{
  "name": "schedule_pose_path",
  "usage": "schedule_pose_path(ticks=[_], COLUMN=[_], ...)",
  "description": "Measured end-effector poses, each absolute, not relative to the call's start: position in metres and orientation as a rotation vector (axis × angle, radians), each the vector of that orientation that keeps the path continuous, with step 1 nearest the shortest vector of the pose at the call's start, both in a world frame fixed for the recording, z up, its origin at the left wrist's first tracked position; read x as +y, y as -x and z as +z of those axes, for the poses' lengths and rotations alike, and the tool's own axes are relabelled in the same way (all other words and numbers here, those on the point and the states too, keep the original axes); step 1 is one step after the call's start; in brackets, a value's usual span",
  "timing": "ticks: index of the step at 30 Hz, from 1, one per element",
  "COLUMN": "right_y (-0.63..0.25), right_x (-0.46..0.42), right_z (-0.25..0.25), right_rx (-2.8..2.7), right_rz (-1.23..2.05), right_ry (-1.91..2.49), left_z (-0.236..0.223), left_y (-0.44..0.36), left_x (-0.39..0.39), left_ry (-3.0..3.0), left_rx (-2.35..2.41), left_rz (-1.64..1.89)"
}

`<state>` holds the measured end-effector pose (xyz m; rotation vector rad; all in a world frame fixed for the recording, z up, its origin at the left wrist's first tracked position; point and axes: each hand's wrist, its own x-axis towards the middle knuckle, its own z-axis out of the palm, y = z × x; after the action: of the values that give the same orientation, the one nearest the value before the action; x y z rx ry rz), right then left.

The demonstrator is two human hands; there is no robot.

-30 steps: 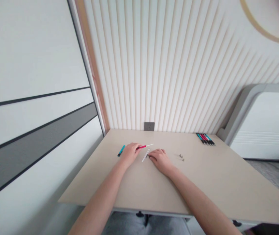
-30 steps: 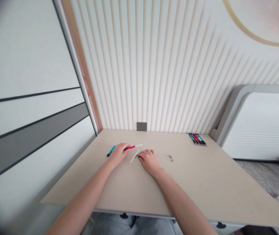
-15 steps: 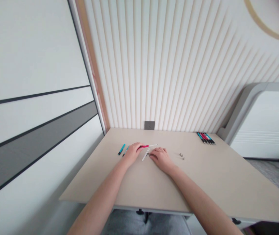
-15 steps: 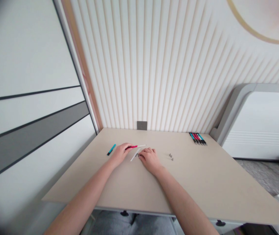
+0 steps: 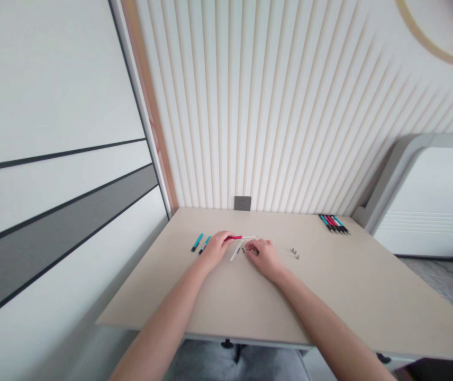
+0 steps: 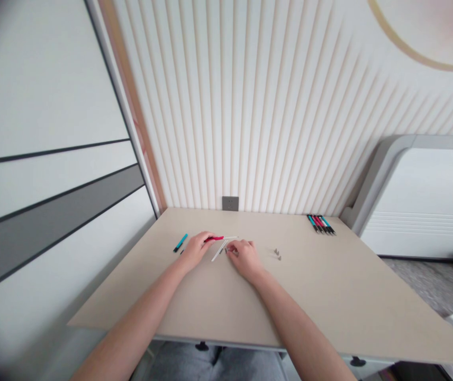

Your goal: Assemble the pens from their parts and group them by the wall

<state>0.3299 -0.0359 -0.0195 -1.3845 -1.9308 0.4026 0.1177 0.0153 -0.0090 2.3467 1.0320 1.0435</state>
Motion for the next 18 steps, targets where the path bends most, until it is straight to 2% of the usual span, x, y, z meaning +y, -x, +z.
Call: schedule_pose_path(ticks=[10, 18], right_y=[-0.363, -0.360], right_x=[-0.031, -0.030], right_z=[-0.020, -0.020], right_rx=[-1.399, -1.242], right_rz=[0.606, 0.824], right_ry=[1.314, 1.174], left_z=[-0.005, -0.004], left_y=[-0.118, -0.118], left_x=[0.010, 0.009], left_ry=[-2.348, -2.346], left_rx=[1.026, 1.010], left_rz=[1.017, 0.984])
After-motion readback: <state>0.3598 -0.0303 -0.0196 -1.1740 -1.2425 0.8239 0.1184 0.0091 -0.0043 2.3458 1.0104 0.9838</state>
